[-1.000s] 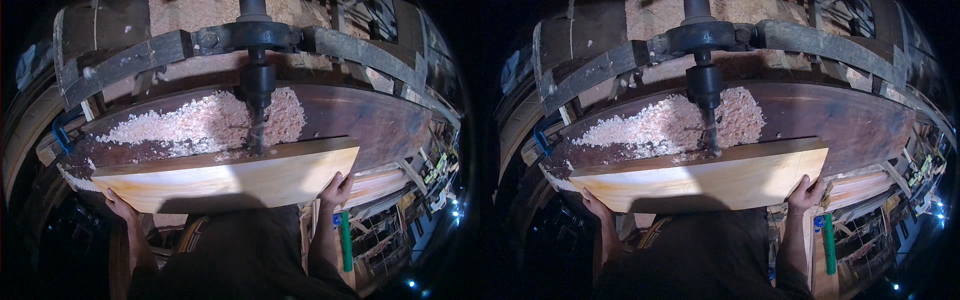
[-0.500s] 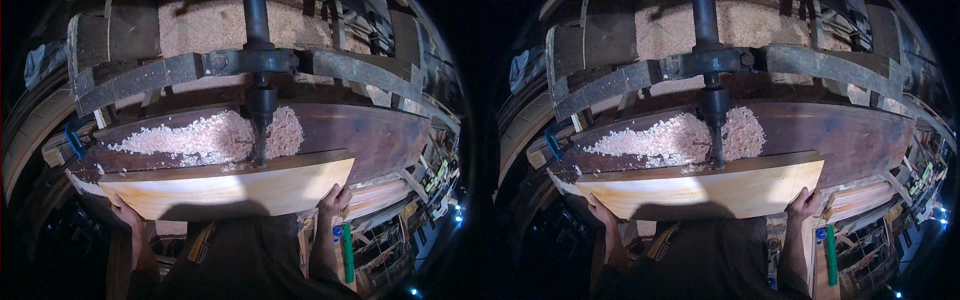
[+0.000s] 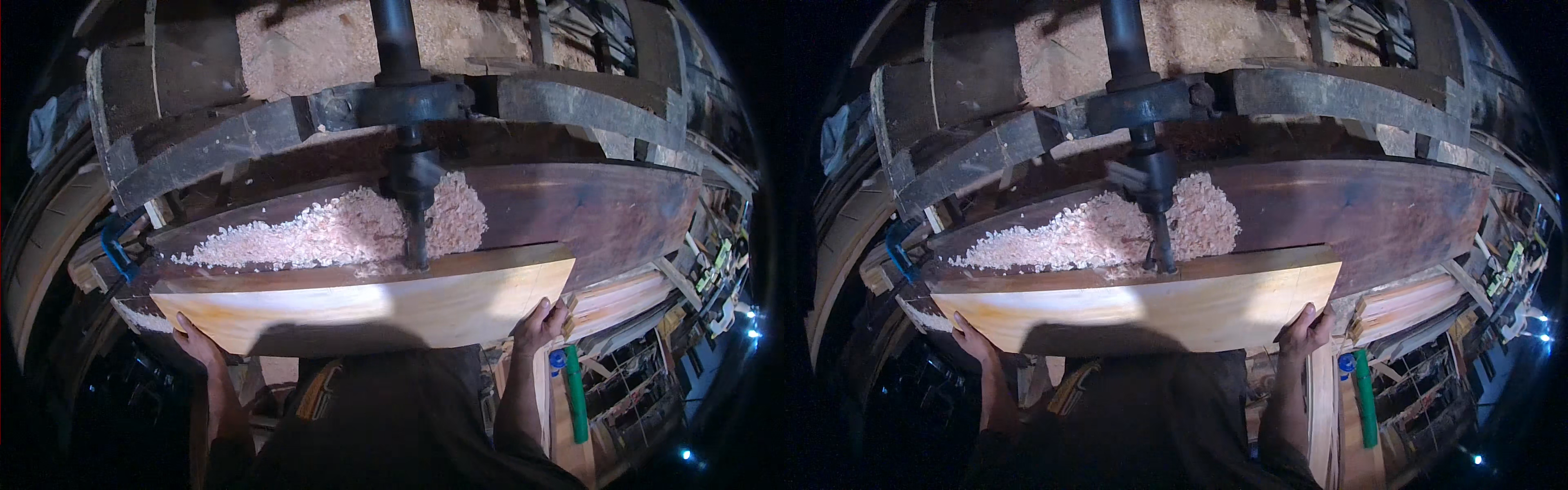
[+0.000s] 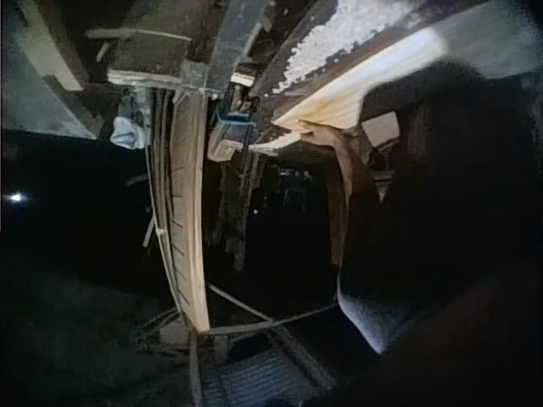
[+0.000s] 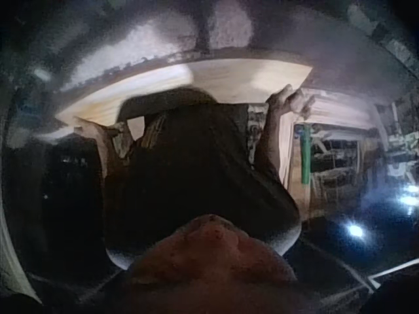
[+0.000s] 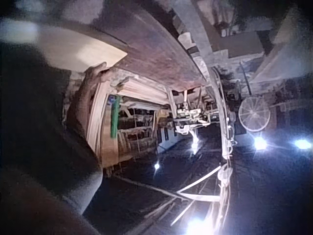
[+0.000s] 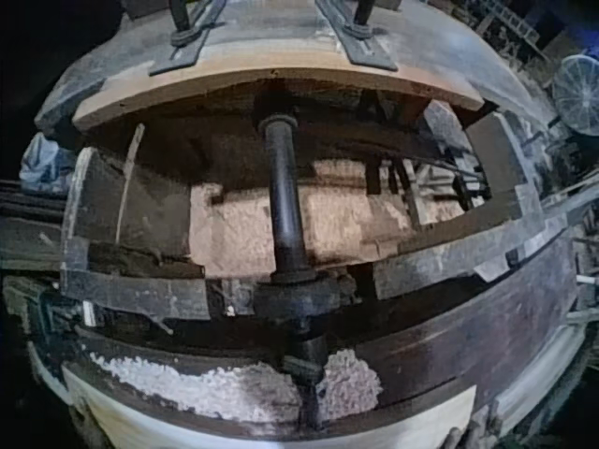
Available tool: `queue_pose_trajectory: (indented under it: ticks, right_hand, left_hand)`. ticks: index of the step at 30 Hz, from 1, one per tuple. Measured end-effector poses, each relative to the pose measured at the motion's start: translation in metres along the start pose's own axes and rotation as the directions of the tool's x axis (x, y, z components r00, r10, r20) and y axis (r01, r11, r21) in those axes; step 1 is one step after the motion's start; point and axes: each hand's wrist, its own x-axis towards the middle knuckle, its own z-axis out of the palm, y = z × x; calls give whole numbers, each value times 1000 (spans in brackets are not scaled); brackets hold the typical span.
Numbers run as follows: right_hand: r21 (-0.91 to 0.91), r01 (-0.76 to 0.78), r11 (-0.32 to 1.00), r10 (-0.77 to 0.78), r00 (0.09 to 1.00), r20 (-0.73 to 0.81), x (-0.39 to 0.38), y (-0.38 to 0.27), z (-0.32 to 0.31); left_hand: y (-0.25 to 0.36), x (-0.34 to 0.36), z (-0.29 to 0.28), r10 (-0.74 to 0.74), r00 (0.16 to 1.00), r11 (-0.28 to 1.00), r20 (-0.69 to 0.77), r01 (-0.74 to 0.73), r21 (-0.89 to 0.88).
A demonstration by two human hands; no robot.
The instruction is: Drill a series of holes in a wooden board using a vertical drill press.
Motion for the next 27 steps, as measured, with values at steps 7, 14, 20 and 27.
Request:
queue_pose_trajectory:
  ticks: [7,14,20,27]
  right_hand:
    - [72,-48,996,47,999,8,4,-7,4]
    - [123,-88,988,86,996,19,12,-15,9]
    - [138,-82,987,75,995,59,17,-22,11]
    - [59,-81,995,80,996,25,20,-19,12]
  left_hand:
    - [3,-1,3,-12,998,988,54,20,-154]
    - [4,1,3,-12,1000,997,-21,11,-72]
    - [7,6,5,-17,1000,998,-13,17,-63]
    - [11,8,9,-11,999,995,-40,7,-104]
